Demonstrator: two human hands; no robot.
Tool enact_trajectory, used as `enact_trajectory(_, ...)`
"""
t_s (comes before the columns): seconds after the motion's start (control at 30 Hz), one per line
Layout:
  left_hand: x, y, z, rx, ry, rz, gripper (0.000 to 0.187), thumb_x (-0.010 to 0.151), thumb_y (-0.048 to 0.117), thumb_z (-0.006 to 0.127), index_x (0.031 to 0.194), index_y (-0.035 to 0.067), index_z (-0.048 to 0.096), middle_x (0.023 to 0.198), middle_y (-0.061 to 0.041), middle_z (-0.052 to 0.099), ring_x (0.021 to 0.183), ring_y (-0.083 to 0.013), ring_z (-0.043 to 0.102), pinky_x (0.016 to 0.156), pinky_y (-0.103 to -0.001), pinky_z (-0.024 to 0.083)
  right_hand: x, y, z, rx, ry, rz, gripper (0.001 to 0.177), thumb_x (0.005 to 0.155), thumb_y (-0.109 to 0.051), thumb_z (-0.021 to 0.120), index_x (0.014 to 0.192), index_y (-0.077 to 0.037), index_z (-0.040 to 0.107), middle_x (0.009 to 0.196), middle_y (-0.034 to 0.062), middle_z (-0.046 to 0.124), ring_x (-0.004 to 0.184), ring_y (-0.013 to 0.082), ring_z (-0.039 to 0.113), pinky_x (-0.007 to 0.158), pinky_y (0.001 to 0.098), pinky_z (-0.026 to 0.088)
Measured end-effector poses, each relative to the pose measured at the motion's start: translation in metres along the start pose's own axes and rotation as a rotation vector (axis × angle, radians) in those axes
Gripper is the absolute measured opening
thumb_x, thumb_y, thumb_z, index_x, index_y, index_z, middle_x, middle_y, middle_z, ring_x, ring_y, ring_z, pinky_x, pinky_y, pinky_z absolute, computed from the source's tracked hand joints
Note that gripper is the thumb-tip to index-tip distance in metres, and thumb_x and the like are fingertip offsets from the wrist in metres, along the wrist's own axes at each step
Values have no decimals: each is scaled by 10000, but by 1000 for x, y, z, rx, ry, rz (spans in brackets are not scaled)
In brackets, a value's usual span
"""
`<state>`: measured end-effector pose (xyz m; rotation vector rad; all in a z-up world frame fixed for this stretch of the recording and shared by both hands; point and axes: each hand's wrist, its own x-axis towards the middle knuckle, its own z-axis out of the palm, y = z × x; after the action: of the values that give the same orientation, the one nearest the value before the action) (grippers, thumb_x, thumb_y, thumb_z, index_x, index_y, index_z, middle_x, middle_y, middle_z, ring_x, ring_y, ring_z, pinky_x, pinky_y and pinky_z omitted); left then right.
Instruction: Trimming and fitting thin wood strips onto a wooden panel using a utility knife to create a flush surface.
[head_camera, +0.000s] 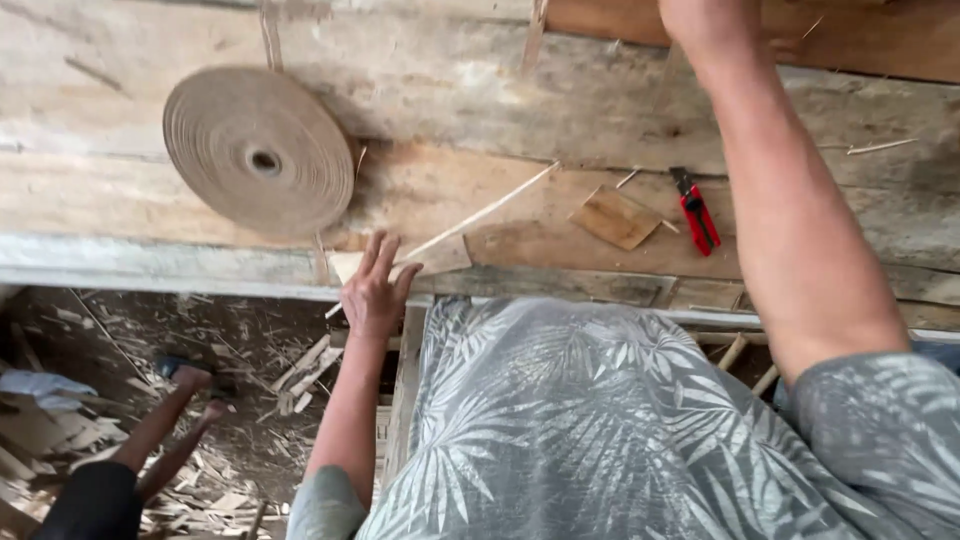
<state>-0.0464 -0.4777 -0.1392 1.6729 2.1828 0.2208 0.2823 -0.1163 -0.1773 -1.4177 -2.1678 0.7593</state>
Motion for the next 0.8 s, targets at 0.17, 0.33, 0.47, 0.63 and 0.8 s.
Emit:
enact_trajectory(0.17,-7,-9,1,120,74,157,488,927,600,662,1247,238,733,1426,-7,654,769,-249,755,606,-350,608,-127,-44,-44,-29,34,-8,103,1006,-2,673,1072,18,750,835,217,663,770,445,651,723,513,514)
enact_trajectory(0.33,-12,-14,15,126,85,170,457,962,610,605,1250,270,705,1420,42,645,769,-217,753,624,-322,610,-254,-43,-17,-174,86,171,184,938,-50,717,1120,-68,735,905,116,638,825,358,662,753,438,540)
enact_trajectory(0.47,-25,-32,27,237,-55,114,374,883,660,718,1081,347,669,880,130,701,678,-117,721,625,-259,580,-282,-39,-6,-207,96,246,381,903,-69,771,1276,-75,692,1005,114,632,853,345,683,740,448,575)
enact_trajectory(0.63,-11,-13,-12,75,-117,-21,246,861,581,807,957,374,714,839,130,743,753,-178,748,676,-347,582,-280,-50,-18,-202,-13,371,500,814,-135,874,1258,-75,652,1214,133,577,1049,419,672,853,530,577)
enact_trajectory(0.8,18,41,-38,-303,-88,-162,202,858,387,891,847,234,760,722,-13,739,731,-289,741,642,-398,534,-282,-16,-18,-70,-34,456,353,742,-185,945,978,-150,685,908,50,672,894,331,706,804,437,537)
